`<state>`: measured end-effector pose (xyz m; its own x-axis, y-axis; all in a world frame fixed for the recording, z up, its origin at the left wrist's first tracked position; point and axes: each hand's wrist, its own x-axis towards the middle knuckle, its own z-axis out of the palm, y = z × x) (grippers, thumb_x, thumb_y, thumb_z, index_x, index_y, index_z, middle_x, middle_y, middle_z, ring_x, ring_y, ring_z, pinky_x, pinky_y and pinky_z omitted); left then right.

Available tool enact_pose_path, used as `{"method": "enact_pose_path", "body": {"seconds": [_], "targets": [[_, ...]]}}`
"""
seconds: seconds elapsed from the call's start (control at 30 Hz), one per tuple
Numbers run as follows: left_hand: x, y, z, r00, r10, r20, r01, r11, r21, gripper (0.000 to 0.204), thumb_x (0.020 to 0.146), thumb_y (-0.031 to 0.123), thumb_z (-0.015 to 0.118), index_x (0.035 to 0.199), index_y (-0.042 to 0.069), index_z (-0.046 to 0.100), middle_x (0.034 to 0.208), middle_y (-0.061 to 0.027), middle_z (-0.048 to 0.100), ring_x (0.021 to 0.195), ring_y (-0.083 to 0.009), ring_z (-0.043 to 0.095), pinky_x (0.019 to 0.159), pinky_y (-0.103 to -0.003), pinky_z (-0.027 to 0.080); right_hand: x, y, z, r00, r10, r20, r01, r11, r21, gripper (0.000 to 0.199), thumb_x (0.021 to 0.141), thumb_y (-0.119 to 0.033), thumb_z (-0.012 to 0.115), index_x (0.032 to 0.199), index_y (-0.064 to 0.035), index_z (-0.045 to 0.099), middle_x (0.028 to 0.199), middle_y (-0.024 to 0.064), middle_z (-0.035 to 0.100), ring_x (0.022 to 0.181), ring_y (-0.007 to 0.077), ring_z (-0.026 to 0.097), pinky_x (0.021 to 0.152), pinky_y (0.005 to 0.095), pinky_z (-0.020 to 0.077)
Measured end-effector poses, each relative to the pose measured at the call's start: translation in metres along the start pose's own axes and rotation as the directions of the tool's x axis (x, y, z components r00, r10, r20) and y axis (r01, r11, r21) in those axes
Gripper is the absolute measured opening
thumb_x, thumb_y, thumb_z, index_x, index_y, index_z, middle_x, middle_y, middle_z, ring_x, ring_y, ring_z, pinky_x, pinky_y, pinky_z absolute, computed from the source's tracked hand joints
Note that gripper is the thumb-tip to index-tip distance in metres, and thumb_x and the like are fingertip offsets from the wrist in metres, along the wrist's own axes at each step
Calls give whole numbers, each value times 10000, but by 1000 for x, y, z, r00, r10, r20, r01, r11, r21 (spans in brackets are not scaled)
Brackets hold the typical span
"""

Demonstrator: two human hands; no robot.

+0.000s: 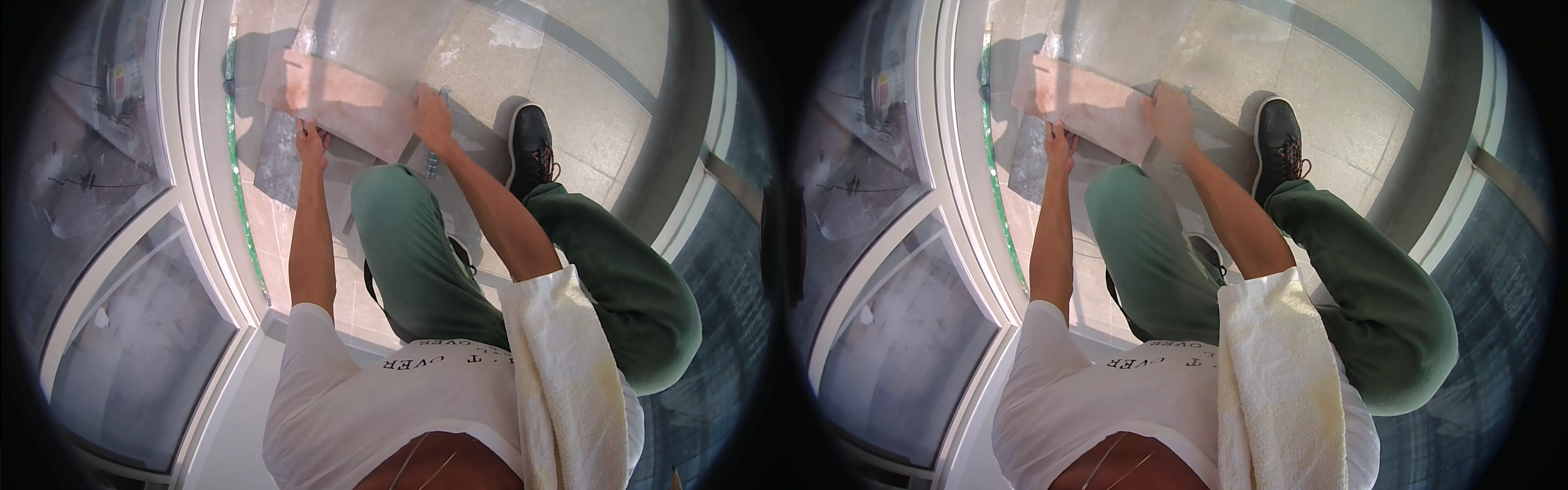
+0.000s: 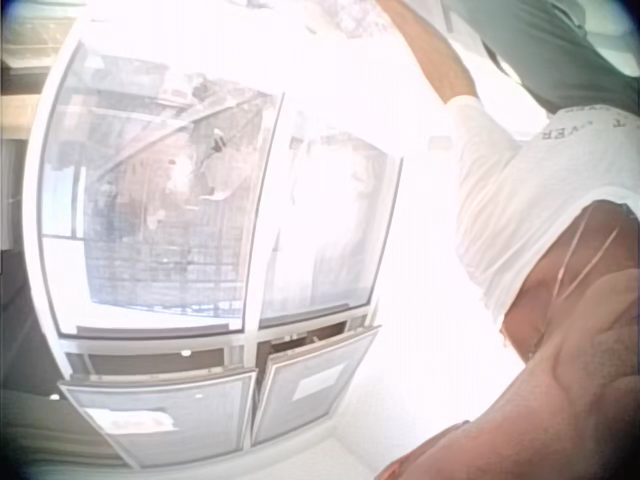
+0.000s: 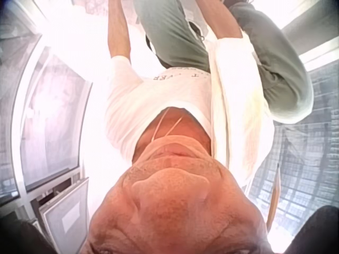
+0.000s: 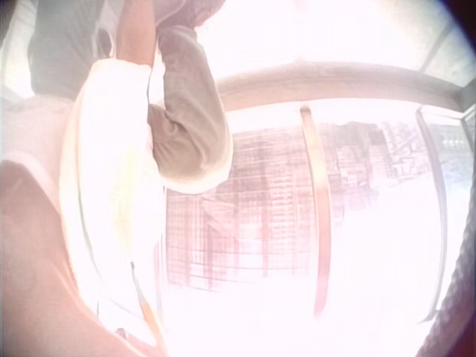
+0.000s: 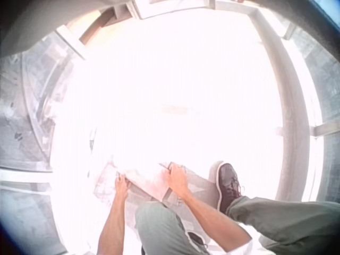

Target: The person kneels on a tiled balcony floor, uses a tape measure and pencil to mark measurements on the surface, then picks up and positions a pink tile. The person later moves indoors to handle white sheets of material.

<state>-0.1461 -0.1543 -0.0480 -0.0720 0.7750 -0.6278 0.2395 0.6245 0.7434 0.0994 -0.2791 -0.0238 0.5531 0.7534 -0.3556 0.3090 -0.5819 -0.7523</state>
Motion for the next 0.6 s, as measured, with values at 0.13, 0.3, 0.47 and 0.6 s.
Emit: {"method": "enact_pose_path", "body": {"seconds": [0.13,0.3,0.47,0.6], "targets": [[4,-3,-4,1000,12,2,-12,1000,-8,455,961,300,517,1395,232,398,910,24,564,759,-83,543,655,-241,472,2,1,3,1000,-28,-14,28,999,19,308,825,-297,663,920,-24,557,895,193,619,885,375,582,755,475,450],[-1,2,1,1000,21,-13,-21,1000,0,503,959,292,526,1429,216,364,878,15,550,734,-83,533,645,-240,479,2,7,9,998,-23,-62,27,997,71,300,822,-297,665,939,-38,570,901,173,617,894,368,577,779,467,443],[-1,0,3,999,36,-39,-37,999,-22,612,950,292,547,1489,206,271,859,11,534,724,-88,527,649,-246,482,4,8,11,998,40,-40,-35,992,120,290,819,-295,664,955,-50,588,926,174,611,912,361,573,799,459,440],[-1,0,3,999,31,-42,-32,999,-16,665,941,288,567,1505,191,229,851,3,523,728,-91,526,657,-258,491,-5,2,9,983,-35,-180,50,996,77,249,822,-243,653,959,-43,596,979,189,596,975,364,548,818,458,440]]}}
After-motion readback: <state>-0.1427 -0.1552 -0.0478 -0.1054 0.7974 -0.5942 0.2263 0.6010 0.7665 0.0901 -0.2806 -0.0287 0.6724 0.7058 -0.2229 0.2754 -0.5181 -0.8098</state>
